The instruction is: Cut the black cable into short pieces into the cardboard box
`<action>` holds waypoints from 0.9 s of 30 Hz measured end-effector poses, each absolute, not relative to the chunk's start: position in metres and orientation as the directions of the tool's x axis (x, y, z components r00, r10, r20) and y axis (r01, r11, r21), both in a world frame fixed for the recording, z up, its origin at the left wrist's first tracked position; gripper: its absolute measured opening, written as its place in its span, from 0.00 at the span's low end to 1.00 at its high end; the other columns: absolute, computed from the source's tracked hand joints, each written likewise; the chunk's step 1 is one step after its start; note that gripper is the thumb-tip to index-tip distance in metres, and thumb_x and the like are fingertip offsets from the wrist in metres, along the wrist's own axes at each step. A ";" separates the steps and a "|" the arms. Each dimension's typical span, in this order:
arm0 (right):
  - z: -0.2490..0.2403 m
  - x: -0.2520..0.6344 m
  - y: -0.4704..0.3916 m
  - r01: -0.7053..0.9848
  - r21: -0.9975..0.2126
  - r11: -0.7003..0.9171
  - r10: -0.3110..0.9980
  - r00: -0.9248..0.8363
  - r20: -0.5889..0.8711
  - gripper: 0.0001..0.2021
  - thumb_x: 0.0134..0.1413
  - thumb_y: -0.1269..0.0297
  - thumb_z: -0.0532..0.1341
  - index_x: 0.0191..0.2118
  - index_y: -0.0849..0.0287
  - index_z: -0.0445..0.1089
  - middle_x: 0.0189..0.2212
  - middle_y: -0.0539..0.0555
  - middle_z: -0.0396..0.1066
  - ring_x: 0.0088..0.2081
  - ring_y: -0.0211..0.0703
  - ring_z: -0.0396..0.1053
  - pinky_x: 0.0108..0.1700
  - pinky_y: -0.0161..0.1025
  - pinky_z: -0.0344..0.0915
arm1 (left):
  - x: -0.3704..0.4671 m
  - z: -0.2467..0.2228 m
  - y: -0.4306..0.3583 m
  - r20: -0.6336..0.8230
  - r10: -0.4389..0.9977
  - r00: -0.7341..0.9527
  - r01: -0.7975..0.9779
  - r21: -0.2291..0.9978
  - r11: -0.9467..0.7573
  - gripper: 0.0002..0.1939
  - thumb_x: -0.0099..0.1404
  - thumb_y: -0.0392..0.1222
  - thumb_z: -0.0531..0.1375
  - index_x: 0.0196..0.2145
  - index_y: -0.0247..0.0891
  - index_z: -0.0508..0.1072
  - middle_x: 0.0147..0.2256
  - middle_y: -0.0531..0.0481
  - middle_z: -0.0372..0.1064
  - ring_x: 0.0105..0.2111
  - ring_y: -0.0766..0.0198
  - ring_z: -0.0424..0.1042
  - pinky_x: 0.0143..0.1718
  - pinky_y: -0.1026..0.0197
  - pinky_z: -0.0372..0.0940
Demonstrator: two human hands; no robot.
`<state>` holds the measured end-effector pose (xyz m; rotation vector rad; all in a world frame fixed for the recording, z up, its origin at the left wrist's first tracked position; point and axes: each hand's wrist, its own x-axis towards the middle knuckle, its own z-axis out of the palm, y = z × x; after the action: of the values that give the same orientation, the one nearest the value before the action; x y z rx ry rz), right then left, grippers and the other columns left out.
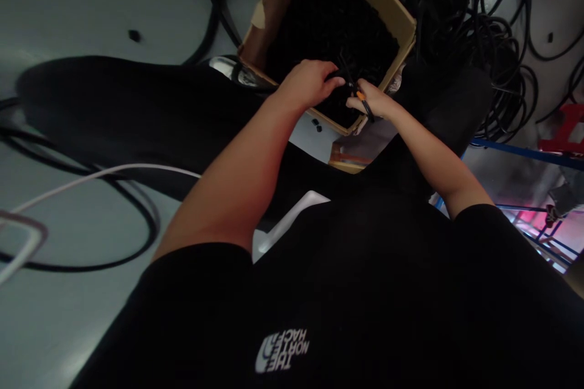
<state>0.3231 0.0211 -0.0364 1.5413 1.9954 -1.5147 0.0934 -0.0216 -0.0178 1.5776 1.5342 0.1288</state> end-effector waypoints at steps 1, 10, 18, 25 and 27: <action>-0.035 0.324 0.021 0.807 -0.585 -0.076 0.601 -0.431 -0.673 0.25 0.63 0.49 0.78 0.43 0.49 0.59 0.40 0.50 0.68 0.46 0.51 0.70 0.58 0.52 0.77 | 0.094 -0.017 -0.022 -0.496 0.839 0.225 0.747 0.640 0.179 0.36 0.81 0.67 0.53 0.72 0.45 0.82 0.58 0.44 0.87 0.69 0.39 0.76 0.71 0.36 0.66; -0.025 0.326 0.025 0.820 -0.557 -0.132 0.688 -0.328 -0.647 0.28 0.66 0.39 0.75 0.36 0.49 0.59 0.32 0.48 0.61 0.40 0.49 0.68 0.50 0.49 0.77 | 0.096 -0.004 -0.021 -0.515 0.851 0.101 0.766 0.586 0.264 0.57 0.78 0.88 0.41 0.77 0.39 0.72 0.66 0.43 0.83 0.70 0.41 0.74 0.71 0.36 0.65; -0.032 0.339 0.029 0.806 -0.581 -0.111 0.701 -0.351 -0.620 0.20 0.69 0.52 0.71 0.38 0.48 0.58 0.35 0.49 0.65 0.43 0.50 0.70 0.54 0.49 0.76 | 0.083 -0.007 -0.017 -0.516 0.853 0.079 0.776 0.569 0.273 0.62 0.75 0.91 0.37 0.73 0.35 0.75 0.70 0.36 0.80 0.72 0.36 0.73 0.73 0.37 0.65; -0.035 0.326 0.018 0.794 -0.599 0.099 0.646 -0.509 -0.569 0.29 0.70 0.41 0.74 0.40 0.46 0.52 0.39 0.51 0.68 0.48 0.54 0.74 0.61 0.52 0.74 | 0.089 -0.022 -0.017 -0.537 0.833 0.135 0.782 0.574 0.243 0.58 0.77 0.87 0.41 0.69 0.34 0.79 0.62 0.39 0.85 0.71 0.41 0.74 0.71 0.37 0.66; -0.032 0.325 0.018 0.786 -0.603 0.137 0.632 -0.538 -0.558 0.31 0.70 0.37 0.73 0.41 0.46 0.50 0.39 0.51 0.67 0.49 0.55 0.75 0.62 0.53 0.74 | 0.091 -0.027 -0.017 -0.531 0.835 0.147 0.759 0.602 0.249 0.56 0.76 0.86 0.43 0.70 0.35 0.80 0.56 0.43 0.88 0.71 0.43 0.73 0.71 0.35 0.65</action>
<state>0.3247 0.0179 -0.0324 1.4116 2.2342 -1.3594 0.0915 -0.0173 -0.0271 1.5138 1.6139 0.1051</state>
